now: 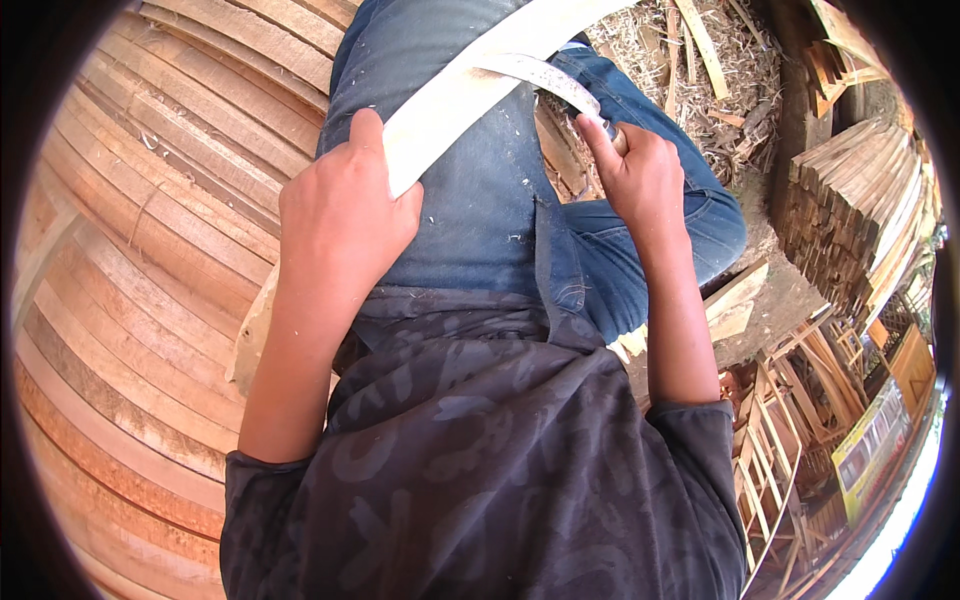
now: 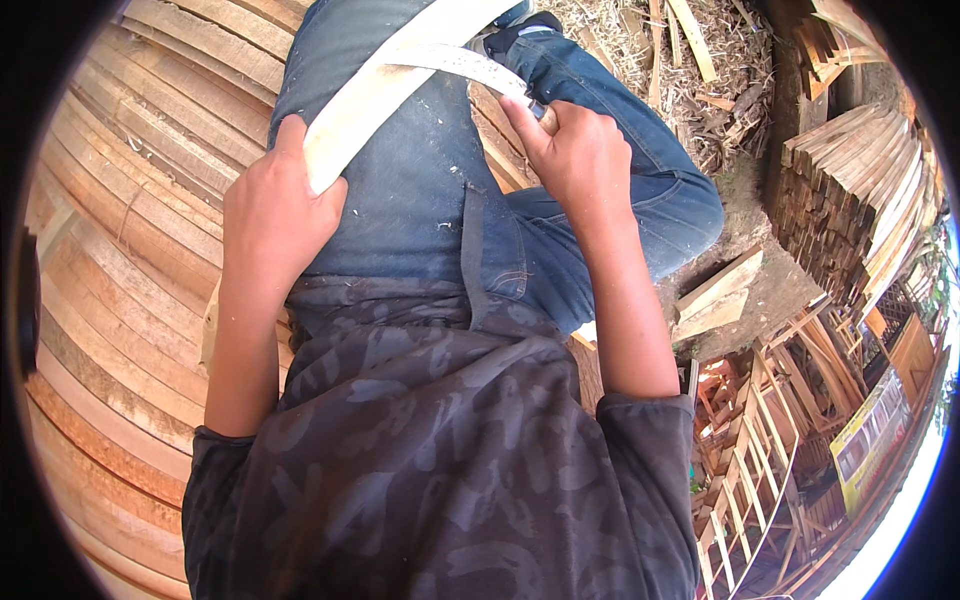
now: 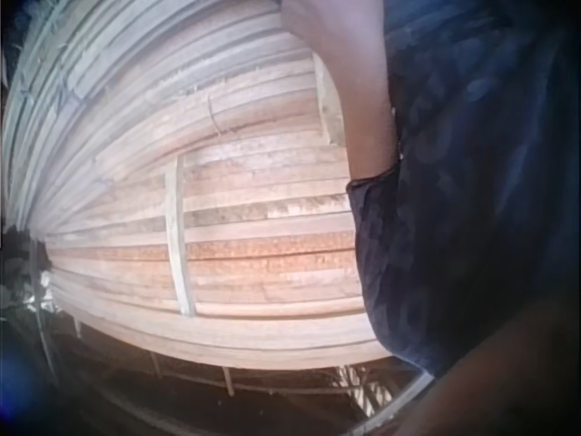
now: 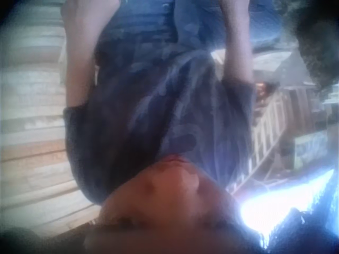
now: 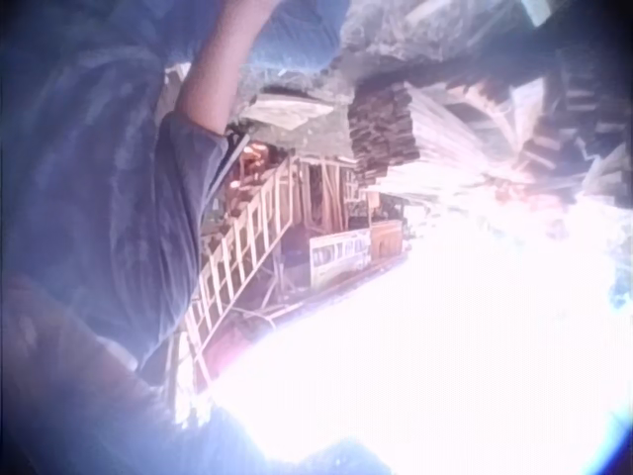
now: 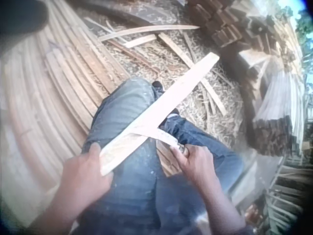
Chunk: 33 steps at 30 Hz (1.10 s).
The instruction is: The person sits on the ground and uses a curved knife to shave thin strips from a long wooden plank held across their lap. The person repeatedly draws the knife along the wood to remove shavings, occasionally adjusting the plank's position.
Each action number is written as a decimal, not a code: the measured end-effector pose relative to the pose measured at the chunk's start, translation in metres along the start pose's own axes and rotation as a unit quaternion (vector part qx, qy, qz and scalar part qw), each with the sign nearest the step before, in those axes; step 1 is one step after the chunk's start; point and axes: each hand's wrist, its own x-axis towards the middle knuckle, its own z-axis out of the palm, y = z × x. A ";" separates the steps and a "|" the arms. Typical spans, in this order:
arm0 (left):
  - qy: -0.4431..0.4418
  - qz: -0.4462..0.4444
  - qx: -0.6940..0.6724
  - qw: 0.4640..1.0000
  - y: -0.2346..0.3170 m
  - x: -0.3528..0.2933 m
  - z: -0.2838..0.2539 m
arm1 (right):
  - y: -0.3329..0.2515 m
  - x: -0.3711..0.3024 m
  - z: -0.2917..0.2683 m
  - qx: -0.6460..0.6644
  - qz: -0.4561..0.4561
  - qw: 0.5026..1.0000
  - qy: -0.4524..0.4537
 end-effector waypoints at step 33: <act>-0.064 -0.004 -0.263 0.963 -0.039 -0.007 0.011 | -0.015 -0.026 0.034 0.055 -0.157 0.984 0.067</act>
